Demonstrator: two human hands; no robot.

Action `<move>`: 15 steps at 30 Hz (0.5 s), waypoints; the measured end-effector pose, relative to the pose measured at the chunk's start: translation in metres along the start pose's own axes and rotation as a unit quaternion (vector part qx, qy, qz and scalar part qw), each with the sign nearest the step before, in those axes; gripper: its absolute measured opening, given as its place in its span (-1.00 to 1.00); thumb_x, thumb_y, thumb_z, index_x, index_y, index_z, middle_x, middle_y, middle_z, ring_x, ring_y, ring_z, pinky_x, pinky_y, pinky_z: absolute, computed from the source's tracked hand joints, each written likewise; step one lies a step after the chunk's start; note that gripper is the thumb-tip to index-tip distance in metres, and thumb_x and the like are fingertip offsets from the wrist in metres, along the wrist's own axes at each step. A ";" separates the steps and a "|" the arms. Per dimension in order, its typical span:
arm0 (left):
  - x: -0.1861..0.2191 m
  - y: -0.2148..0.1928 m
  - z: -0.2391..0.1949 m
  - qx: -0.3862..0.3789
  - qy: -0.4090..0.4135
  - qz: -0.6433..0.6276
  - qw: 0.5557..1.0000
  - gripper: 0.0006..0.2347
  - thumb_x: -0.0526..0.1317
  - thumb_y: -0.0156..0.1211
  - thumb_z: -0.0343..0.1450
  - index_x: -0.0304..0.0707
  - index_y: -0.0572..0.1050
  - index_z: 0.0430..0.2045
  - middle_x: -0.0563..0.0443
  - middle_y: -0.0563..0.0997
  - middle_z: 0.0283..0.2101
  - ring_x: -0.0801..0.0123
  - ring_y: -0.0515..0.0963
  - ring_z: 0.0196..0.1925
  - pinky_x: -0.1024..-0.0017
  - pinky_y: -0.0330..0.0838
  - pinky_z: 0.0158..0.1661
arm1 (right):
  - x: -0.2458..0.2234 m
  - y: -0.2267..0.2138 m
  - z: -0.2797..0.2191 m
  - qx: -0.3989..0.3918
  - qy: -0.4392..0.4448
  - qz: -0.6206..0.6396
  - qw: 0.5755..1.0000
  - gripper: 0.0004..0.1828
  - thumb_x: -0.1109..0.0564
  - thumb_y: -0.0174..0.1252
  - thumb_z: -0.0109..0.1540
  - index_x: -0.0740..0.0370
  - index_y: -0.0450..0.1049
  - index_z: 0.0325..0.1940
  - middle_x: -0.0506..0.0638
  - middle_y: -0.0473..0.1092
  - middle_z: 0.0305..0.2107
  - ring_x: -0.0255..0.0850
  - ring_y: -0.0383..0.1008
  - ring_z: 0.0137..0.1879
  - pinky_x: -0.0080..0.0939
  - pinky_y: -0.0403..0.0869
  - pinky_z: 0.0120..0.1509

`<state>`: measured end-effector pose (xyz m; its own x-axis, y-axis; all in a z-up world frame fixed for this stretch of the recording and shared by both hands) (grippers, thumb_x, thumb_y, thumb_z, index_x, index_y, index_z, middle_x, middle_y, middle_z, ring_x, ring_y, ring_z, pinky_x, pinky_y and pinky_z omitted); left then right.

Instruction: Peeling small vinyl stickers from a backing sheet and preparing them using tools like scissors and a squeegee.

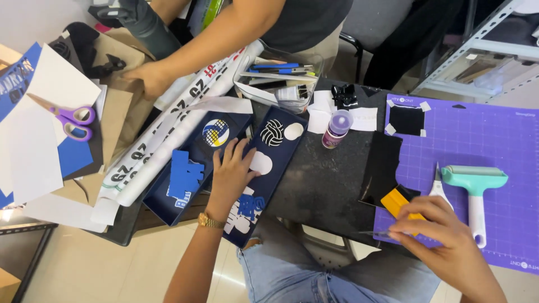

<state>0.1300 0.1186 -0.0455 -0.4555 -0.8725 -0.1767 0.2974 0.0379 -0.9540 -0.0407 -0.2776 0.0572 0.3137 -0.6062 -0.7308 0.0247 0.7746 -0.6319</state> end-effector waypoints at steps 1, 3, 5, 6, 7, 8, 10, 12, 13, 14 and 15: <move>-0.003 0.003 0.003 0.003 0.001 0.001 1.000 -0.46 0.12 0.49 0.18 0.01 0.54 0.02 -0.01 0.46 0.27 0.09 0.38 0.35 -0.07 0.35 0.13 | 0.005 -0.001 -0.009 0.003 -0.001 -0.001 1.000 -0.81 0.17 0.35 0.10 -0.07 0.62 -0.23 -0.17 0.50 -0.23 -0.19 0.44 -0.02 -0.13 0.42 0.15; -0.009 0.011 0.008 -0.040 -0.007 -0.032 0.999 -0.50 0.08 0.47 0.19 -0.03 0.56 -0.03 0.02 0.44 0.26 0.11 0.36 0.33 -0.03 0.34 0.09 | 0.013 -0.004 -0.031 0.029 0.062 -0.005 0.998 -0.71 0.20 0.37 0.06 -0.06 0.63 -0.16 -0.15 0.50 -0.18 -0.20 0.44 -0.01 -0.13 0.47 0.13; -0.014 0.008 0.015 -0.072 -0.019 -0.083 0.994 -0.54 0.01 0.50 0.18 -0.02 0.56 -0.06 0.03 0.42 0.26 0.10 0.31 0.34 -0.06 0.30 0.08 | 0.027 -0.006 -0.055 0.041 0.117 -0.011 0.992 -0.68 0.23 0.40 0.01 -0.01 0.65 -0.17 -0.12 0.51 -0.17 -0.22 0.47 0.04 -0.16 0.51 0.13; -0.015 0.008 0.018 -0.106 -0.034 -0.133 0.985 -0.57 -0.06 0.52 0.17 -0.02 0.57 -0.10 0.04 0.39 0.25 0.08 0.26 0.36 -0.08 0.25 0.07 | 0.033 -0.007 -0.069 0.049 0.172 -0.014 0.984 -0.66 0.27 0.42 -0.03 0.05 0.67 -0.18 -0.09 0.53 -0.16 -0.24 0.49 0.08 -0.19 0.55 0.13; -0.015 0.008 0.022 -0.108 -0.029 -0.137 0.984 -0.57 -0.06 0.52 0.17 -0.02 0.57 -0.10 0.04 0.39 0.25 0.08 0.26 0.36 -0.08 0.25 0.07 | 0.031 -0.008 -0.076 0.050 0.177 -0.017 0.983 -0.66 0.27 0.42 -0.03 0.05 0.67 -0.18 -0.09 0.53 -0.16 -0.24 0.49 0.08 -0.19 0.55 0.13; -0.017 0.008 0.026 -0.148 -0.039 -0.160 0.975 -0.57 -0.08 0.54 0.17 -0.02 0.56 -0.11 0.05 0.35 0.25 0.06 0.21 0.37 -0.11 0.20 0.10 | 0.030 -0.009 -0.081 0.081 0.185 -0.006 0.979 -0.71 0.29 0.39 0.00 0.13 0.66 -0.20 -0.04 0.52 -0.19 -0.21 0.48 0.05 -0.20 0.54 0.13; -0.018 0.007 0.032 -0.189 -0.041 -0.185 0.964 -0.56 -0.09 0.57 0.16 -0.03 0.56 -0.11 0.06 0.32 0.25 0.05 0.17 0.38 -0.15 0.15 0.13 | 0.029 -0.012 -0.090 0.115 0.199 0.002 0.973 -0.76 0.31 0.37 0.02 0.21 0.64 -0.23 0.01 0.51 -0.23 -0.17 0.48 0.01 -0.20 0.53 0.12; -0.017 0.007 0.038 -0.218 -0.042 -0.166 0.961 -0.59 -0.13 0.60 0.12 -0.05 0.52 -0.22 0.10 0.32 0.14 0.16 0.22 0.31 -0.07 0.17 0.05 | 0.027 -0.015 -0.095 0.148 0.180 0.027 0.972 -0.76 0.33 0.34 0.06 0.23 0.61 -0.20 0.00 0.51 -0.25 -0.18 0.47 -0.01 -0.26 0.54 0.08; -0.017 0.006 0.039 -0.219 -0.036 -0.169 0.960 -0.59 -0.13 0.60 0.12 -0.05 0.52 -0.22 0.10 0.32 0.14 0.16 0.22 0.31 -0.07 0.17 0.05 | 0.028 -0.018 -0.098 0.151 0.184 0.025 0.971 -0.76 0.33 0.34 0.06 0.23 0.61 -0.20 0.00 0.51 -0.25 -0.18 0.47 -0.01 -0.26 0.54 0.08; -0.018 0.005 0.040 -0.236 -0.050 -0.182 0.953 -0.65 -0.15 0.54 0.16 -0.02 0.48 -0.28 0.13 0.35 0.12 0.17 0.24 0.29 -0.05 0.15 0.05 | 0.029 -0.020 -0.101 0.163 0.160 0.022 0.973 -0.76 0.33 0.33 0.08 0.22 0.58 -0.19 0.00 0.52 -0.26 -0.17 0.48 -0.01 -0.23 0.55 0.16; -0.018 0.005 0.041 -0.253 -0.064 -0.195 0.946 -0.70 -0.17 0.47 0.19 0.01 0.43 -0.33 0.15 0.38 0.10 0.18 0.25 0.27 -0.02 0.12 0.04 | 0.030 -0.023 -0.104 0.174 0.135 0.020 0.975 -0.76 0.33 0.32 0.09 0.21 0.55 -0.17 0.00 0.54 -0.27 -0.16 0.50 -0.01 -0.21 0.55 0.24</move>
<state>0.1744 0.1143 -0.0373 -0.3327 -0.9189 0.2120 -0.3260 -0.0988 -0.9402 -0.1310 -0.3321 0.0232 0.0615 -0.5637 -0.8237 0.3536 0.7840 -0.5102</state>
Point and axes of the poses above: each hand's wrist, its own z-axis towards the middle knuckle, its own y-axis out of the palm, x = y × z, the point moved 1 cm from there along z, towards the middle knuckle
